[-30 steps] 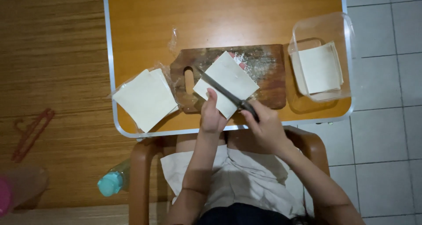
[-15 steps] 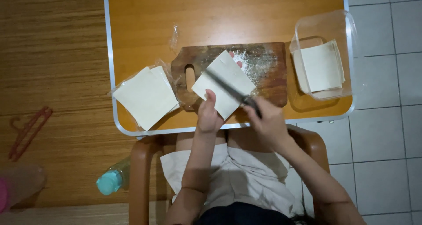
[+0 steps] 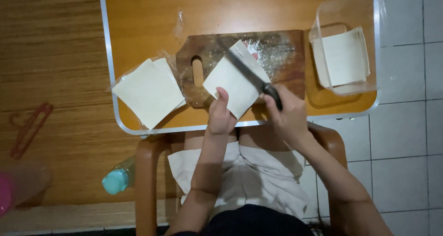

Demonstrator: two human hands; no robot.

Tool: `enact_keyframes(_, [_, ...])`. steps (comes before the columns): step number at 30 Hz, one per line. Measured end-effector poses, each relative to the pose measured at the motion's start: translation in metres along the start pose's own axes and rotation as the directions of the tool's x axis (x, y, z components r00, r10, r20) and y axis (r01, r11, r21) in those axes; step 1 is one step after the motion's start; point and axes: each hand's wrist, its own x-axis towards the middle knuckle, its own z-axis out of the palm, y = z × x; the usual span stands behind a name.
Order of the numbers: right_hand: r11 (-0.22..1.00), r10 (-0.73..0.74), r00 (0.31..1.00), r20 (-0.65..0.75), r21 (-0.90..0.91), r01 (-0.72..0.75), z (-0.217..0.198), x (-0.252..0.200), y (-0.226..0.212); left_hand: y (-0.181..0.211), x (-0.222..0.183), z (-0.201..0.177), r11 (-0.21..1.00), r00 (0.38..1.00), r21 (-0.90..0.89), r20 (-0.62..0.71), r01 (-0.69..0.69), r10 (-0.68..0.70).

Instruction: Trimming the edges of thin dough wrappers using a knife on a wooden cutting board.

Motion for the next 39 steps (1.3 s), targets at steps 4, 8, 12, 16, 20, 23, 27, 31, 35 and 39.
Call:
enact_keyframes(4, [1.000,0.027,1.000,-0.008,0.003,-0.027,0.008,-0.013,0.007,-0.013,-0.001,-0.009,1.000,1.000,0.008,-0.002,-0.001,0.001])
enact_keyframes(8, [0.999,-0.019,0.999,0.026,-0.041,0.020,0.020,-0.025,0.003,-0.008,-0.002,-0.006,1.000,1.000,0.013,-0.020,0.018,-0.017])
enact_keyframes(12, [1.000,-0.001,1.000,-0.002,-0.005,0.001,0.007,-0.013,0.008,0.002,-0.003,-0.002,1.000,1.000,-0.006,0.024,0.003,-0.002])
enact_keyframes(16, [0.998,0.055,0.998,0.003,0.029,-0.055,0.006,-0.019,0.004,-0.009,-0.003,-0.004,1.000,0.999,-0.024,0.033,0.015,-0.014])
enact_keyframes(20, [1.000,0.003,0.999,0.039,-0.029,-0.002,0.015,-0.029,0.000,-0.006,0.000,-0.006,1.000,0.997,-0.016,0.069,0.025,-0.024])
enact_keyframes(23, [0.999,0.006,1.000,0.010,-0.039,-0.006,0.005,-0.022,0.008,-0.004,-0.003,0.002,0.999,0.996,-0.023,0.083,0.033,-0.031])
enact_keyframes(27, [0.999,0.025,0.998,-0.060,-0.044,-0.028,-0.002,-0.021,0.007,-0.006,-0.007,0.006,0.998,0.995,-0.005,0.078,0.060,-0.060])
enact_keyframes(31, [1.000,0.019,1.000,-0.009,-0.014,-0.019,0.006,-0.031,0.001,-0.011,-0.009,0.004,0.998,0.999,-0.020,0.013,0.051,-0.051])
enact_keyframes(35, [0.999,0.039,0.999,-0.003,0.002,-0.039,0.000,-0.030,0.010,-0.006,-0.010,0.016,0.999,0.999,-0.011,-0.002,0.045,-0.045])
enact_keyframes(39, [0.997,0.066,0.998,-0.002,0.029,-0.066,0.006,-0.036,0.002,0.001,-0.007,0.034,0.999,0.998,-0.029,-0.053,0.043,-0.045])
